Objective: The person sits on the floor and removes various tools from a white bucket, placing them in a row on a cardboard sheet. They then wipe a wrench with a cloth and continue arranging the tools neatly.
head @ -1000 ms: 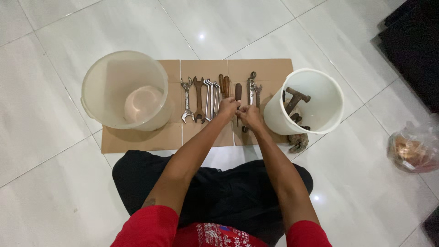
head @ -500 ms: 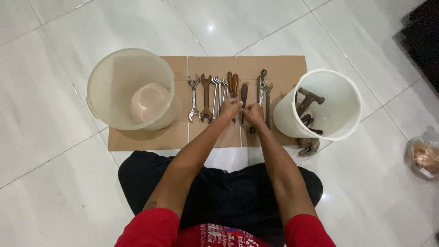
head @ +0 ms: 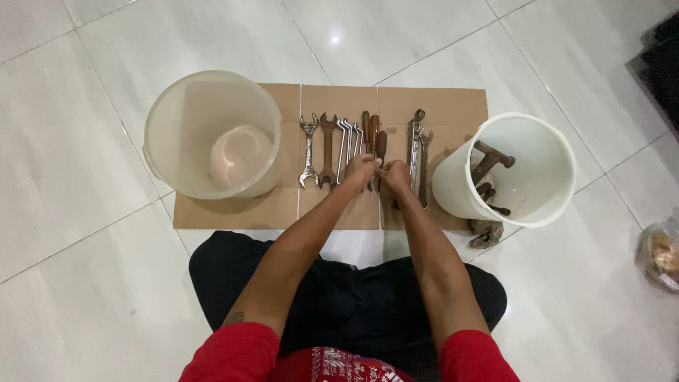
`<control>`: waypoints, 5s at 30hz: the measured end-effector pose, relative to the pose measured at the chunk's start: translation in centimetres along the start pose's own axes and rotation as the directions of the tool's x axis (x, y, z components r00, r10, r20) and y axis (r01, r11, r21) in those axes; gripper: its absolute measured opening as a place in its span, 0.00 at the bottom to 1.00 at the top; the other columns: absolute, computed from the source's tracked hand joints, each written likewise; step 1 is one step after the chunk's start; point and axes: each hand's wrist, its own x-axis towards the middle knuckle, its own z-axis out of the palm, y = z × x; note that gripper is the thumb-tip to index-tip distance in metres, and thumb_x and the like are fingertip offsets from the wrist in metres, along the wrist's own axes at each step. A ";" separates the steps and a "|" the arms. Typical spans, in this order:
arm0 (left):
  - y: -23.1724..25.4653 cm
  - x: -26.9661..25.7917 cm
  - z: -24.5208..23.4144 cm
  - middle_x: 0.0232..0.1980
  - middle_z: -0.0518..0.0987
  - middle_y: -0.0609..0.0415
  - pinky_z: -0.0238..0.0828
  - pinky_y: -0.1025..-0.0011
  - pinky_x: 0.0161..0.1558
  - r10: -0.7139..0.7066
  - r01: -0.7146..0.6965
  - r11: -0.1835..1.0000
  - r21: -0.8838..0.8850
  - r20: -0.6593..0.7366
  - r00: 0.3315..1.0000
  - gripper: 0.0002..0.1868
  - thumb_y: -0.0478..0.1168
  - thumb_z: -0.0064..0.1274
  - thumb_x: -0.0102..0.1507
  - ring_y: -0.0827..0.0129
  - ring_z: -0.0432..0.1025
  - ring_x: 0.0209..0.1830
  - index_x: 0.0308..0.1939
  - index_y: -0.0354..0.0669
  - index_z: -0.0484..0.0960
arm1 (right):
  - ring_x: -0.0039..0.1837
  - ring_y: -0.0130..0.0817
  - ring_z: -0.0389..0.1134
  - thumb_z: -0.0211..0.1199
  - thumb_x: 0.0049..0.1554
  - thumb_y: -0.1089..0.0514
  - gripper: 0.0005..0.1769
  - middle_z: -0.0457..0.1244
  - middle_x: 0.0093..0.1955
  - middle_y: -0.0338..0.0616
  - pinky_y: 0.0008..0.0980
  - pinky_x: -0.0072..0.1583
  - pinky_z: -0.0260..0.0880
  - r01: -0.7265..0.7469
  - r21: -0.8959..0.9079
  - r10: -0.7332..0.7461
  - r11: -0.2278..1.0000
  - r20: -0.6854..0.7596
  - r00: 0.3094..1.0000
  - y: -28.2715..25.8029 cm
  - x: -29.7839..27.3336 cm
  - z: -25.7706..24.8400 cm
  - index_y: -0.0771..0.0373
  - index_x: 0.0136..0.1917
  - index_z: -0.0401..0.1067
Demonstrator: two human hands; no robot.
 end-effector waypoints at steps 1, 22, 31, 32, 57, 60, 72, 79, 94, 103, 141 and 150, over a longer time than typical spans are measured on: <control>-0.1 0.1 0.1 0.50 0.85 0.49 0.75 0.67 0.49 0.013 -0.013 1.000 -0.013 0.005 1.000 0.28 0.49 0.59 0.61 0.65 0.79 0.43 0.60 0.35 0.81 | 0.45 0.48 0.74 0.75 0.49 0.45 0.19 0.72 0.41 0.53 0.44 0.51 0.72 -0.001 -0.034 0.001 0.999 -0.004 1.000 -0.1 0.0 0.0 0.63 0.42 0.82; 3.3 -3.6 -1.2 0.50 0.86 0.44 0.74 0.62 0.49 0.035 -0.036 0.997 0.074 0.012 0.999 0.25 0.50 0.56 0.62 0.58 0.79 0.48 0.58 0.39 0.83 | 0.40 0.43 0.74 0.71 0.53 0.47 0.19 0.71 0.37 0.56 0.40 0.47 0.73 0.005 0.082 -0.002 0.997 -0.035 0.999 -5.6 -6.2 -5.7 0.68 0.45 0.81; 3.8 -2.1 1.1 0.48 0.86 0.47 0.75 0.63 0.53 0.268 -0.266 0.963 0.035 -0.160 0.950 0.20 0.48 0.57 0.61 0.58 0.80 0.49 0.52 0.40 0.86 | 0.46 0.48 0.75 0.68 0.54 0.37 0.29 0.71 0.41 0.57 0.42 0.51 0.73 0.198 0.075 -0.172 0.977 -0.267 0.948 -9.4 -9.1 -9.7 0.67 0.49 0.81; 4.4 -2.8 1.2 0.47 0.86 0.47 0.76 0.62 0.52 0.225 -0.225 0.974 0.020 -0.165 0.960 0.20 0.49 0.55 0.62 0.58 0.81 0.48 0.51 0.41 0.87 | 0.46 0.48 0.75 0.67 0.55 0.38 0.28 0.71 0.42 0.56 0.42 0.51 0.74 0.221 0.098 -0.187 0.970 -0.277 0.942 -9.7 -9.6 -10.2 0.67 0.49 0.81; 13.4 -9.0 12.4 0.60 0.80 0.41 0.65 0.57 0.65 0.658 -0.628 0.749 0.210 -0.131 0.741 0.18 0.46 0.57 0.62 0.49 0.72 0.63 0.53 0.40 0.84 | 0.41 0.46 0.74 0.64 0.58 0.54 0.13 0.71 0.39 0.54 0.39 0.50 0.72 0.310 0.102 -0.164 0.945 -0.675 0.720 -7.1 -14.0 -24.5 0.64 0.51 0.81; 13.3 -8.5 13.9 0.66 0.74 0.37 0.55 0.54 0.71 0.727 -0.690 0.677 0.257 -0.089 0.680 0.18 0.43 0.58 0.62 0.43 0.64 0.69 0.54 0.40 0.83 | 0.44 0.45 0.75 0.62 0.58 0.55 0.13 0.72 0.42 0.54 0.39 0.51 0.73 0.271 0.156 -0.111 0.950 -0.642 0.759 -5.5 -13.9 -25.4 0.64 0.51 0.81; 12.6 -7.3 15.3 0.65 0.76 0.39 0.63 0.55 0.69 0.698 -0.682 0.669 0.294 0.066 0.713 0.22 0.28 0.46 0.62 0.45 0.69 0.67 0.60 0.38 0.79 | 0.43 0.45 0.74 0.56 0.53 0.63 0.19 0.72 0.41 0.57 0.40 0.52 0.73 0.073 0.130 -0.021 0.989 -0.360 0.933 -2.1 -12.4 -27.5 0.61 0.54 0.81; 11.9 -7.0 15.5 0.65 0.75 0.40 0.66 0.56 0.65 0.742 -0.731 0.647 0.215 0.042 0.669 0.23 0.28 0.47 0.61 0.45 0.70 0.65 0.61 0.36 0.78 | 0.52 0.52 0.74 0.61 0.51 0.62 0.18 0.71 0.47 0.59 0.43 0.57 0.72 -0.015 -0.038 0.003 0.999 -0.291 0.957 0.6 -8.8 -26.7 0.58 0.55 0.81; 12.5 -9.6 13.7 0.66 0.76 0.41 0.66 0.57 0.67 0.756 -0.756 0.650 0.074 0.033 0.654 0.21 0.32 0.49 0.64 0.47 0.70 0.67 0.63 0.39 0.78 | 0.55 0.52 0.72 0.65 0.49 0.57 0.19 0.72 0.51 0.55 0.44 0.59 0.70 0.045 -0.265 -0.061 0.963 -0.055 0.997 4.2 -3.0 -24.7 0.56 0.55 0.82; 13.0 -8.8 13.9 0.67 0.74 0.41 0.67 0.56 0.66 0.716 -0.715 0.699 0.028 -0.023 0.698 0.26 0.36 0.49 0.66 0.48 0.70 0.67 0.70 0.44 0.73 | 0.50 0.50 0.72 0.67 0.44 0.56 0.22 0.71 0.48 0.54 0.46 0.52 0.70 0.001 -0.423 0.058 0.906 0.126 0.990 3.0 -2.3 -25.8 0.59 0.53 0.79; 11.5 -7.1 14.9 0.66 0.76 0.36 0.71 0.59 0.64 0.662 -0.660 0.744 -0.106 -0.019 0.750 0.28 0.38 0.48 0.65 0.49 0.74 0.65 0.69 0.32 0.69 | 0.49 0.43 0.72 0.66 0.50 0.58 0.19 0.72 0.50 0.54 0.38 0.50 0.72 0.192 -0.424 -0.085 0.885 0.259 0.962 7.2 2.7 -21.0 0.67 0.54 0.78; 10.6 -6.0 15.5 0.65 0.76 0.36 0.71 0.60 0.64 0.628 -0.628 0.777 -0.041 -0.017 0.778 0.31 0.42 0.53 0.64 0.49 0.74 0.65 0.69 0.32 0.67 | 0.55 0.49 0.71 0.78 0.37 0.56 0.34 0.70 0.53 0.55 0.39 0.60 0.70 0.261 -0.575 -0.183 0.775 0.191 0.964 6.0 2.0 -21.4 0.65 0.57 0.76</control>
